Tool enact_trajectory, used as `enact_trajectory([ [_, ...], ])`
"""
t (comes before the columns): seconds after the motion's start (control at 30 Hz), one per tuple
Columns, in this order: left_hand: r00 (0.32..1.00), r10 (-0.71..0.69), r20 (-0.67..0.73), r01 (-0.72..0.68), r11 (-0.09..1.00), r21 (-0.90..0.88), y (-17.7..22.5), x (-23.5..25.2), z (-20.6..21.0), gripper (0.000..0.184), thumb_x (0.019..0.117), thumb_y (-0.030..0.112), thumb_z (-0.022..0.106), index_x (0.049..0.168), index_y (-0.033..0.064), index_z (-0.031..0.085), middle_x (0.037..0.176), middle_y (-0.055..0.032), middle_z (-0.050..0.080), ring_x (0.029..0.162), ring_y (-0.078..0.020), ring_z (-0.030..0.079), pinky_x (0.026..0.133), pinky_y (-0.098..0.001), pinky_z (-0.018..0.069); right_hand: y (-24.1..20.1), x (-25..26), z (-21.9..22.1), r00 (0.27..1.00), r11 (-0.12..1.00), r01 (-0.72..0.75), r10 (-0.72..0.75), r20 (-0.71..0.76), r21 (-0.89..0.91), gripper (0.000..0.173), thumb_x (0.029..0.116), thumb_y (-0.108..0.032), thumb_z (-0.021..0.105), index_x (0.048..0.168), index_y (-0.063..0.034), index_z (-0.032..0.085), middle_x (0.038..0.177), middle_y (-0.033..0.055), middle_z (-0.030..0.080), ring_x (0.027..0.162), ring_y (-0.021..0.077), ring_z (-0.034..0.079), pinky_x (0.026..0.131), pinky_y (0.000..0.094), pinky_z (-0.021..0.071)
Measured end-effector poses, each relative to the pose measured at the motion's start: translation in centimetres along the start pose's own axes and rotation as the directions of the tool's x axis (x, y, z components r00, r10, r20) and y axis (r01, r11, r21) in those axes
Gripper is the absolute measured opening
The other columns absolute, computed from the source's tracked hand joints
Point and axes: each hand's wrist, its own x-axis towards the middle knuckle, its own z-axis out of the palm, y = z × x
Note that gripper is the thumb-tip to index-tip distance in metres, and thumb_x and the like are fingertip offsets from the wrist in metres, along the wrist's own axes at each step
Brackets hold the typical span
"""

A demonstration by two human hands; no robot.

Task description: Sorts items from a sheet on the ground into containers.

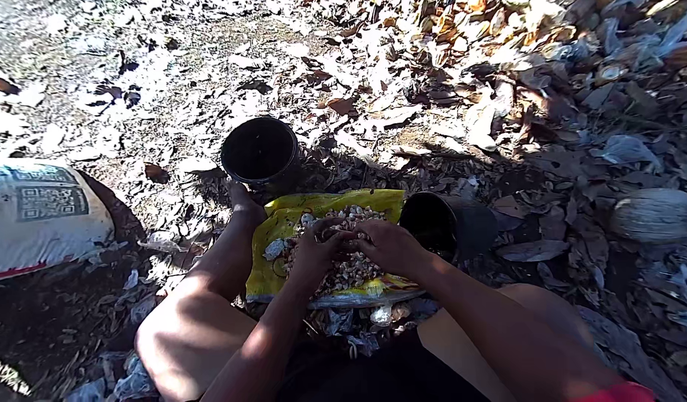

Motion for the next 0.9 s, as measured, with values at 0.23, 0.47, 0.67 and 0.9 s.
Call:
enact_trajectory([
  [0.23, 0.948, -0.115, -0.298, 0.252, 0.841, 0.479, -9.4, 3.4, -7.5, 0.032, 0.0978, 0.017, 0.065, 0.128, 0.0063, 0.063, 0.115, -0.0106, 0.07, 0.079, -0.0212, 0.073, 0.067, -0.041, 0.0646, 1.0, -0.3, 2.9, 0.825, 0.991, 0.065, 0.012, 0.565, -0.115, 0.033, 0.0998, -0.034, 0.064, 0.12, -0.0082, 0.069, 0.113, 0.0161, 0.07, 0.108, 0.0365, 0.067, 0.09, 0.0654, 0.0525],
  [0.47, 0.938, -0.27, -0.217, 0.322, 0.453, 0.831, -14.8, 3.7, -8.8, 0.038, 0.0986, 0.024, 0.059, 0.131, 0.0073, 0.066, 0.126, -0.0172, 0.068, 0.118, -0.0341, 0.065, 0.102, -0.0592, 0.0498, 8.4, -2.7, -11.1, 0.878, 0.74, 0.137, 0.217, -0.426, 0.658, 0.031, 0.1013, -0.023, 0.066, 0.124, -0.0022, 0.064, 0.112, 0.0121, 0.073, 0.098, 0.025, 0.073, 0.09, 0.0455, 0.0629],
  [0.67, 0.97, -0.233, -0.062, 0.12, 0.24, 0.963, -18.4, 7.1, -5.9, 0.042, 0.0952, 0.018, 0.062, 0.136, 0.0071, 0.062, 0.151, -0.0192, 0.047, 0.126, -0.039, 0.059, 0.1, -0.0554, 0.0545, 10.4, -4.3, -15.1, 0.447, 0.559, 0.231, 0.666, -0.597, 0.796, 0.037, 0.1103, -0.032, 0.042, 0.141, -0.0118, 0.05, 0.124, 0.0071, 0.07, 0.09, 0.025, 0.075, 0.076, 0.0435, 0.0641],
  [0.9, 0.813, -0.575, -0.091, 0.261, 0.221, 0.94, 0.7, 4.5, 2.6, 0.039, 0.1073, 0.008, 0.043, 0.144, -0.0044, 0.052, 0.151, -0.0229, 0.048, 0.138, -0.0376, 0.05, 0.113, -0.0492, 0.0418, 9.9, -0.9, -11.3, 0.792, 0.887, -0.175, 0.385, -0.473, 0.428, 0.036, 0.1045, -0.029, 0.058, 0.135, -0.0095, 0.061, 0.114, 0.0054, 0.074, 0.086, 0.016, 0.075, 0.078, 0.0372, 0.0656],
])
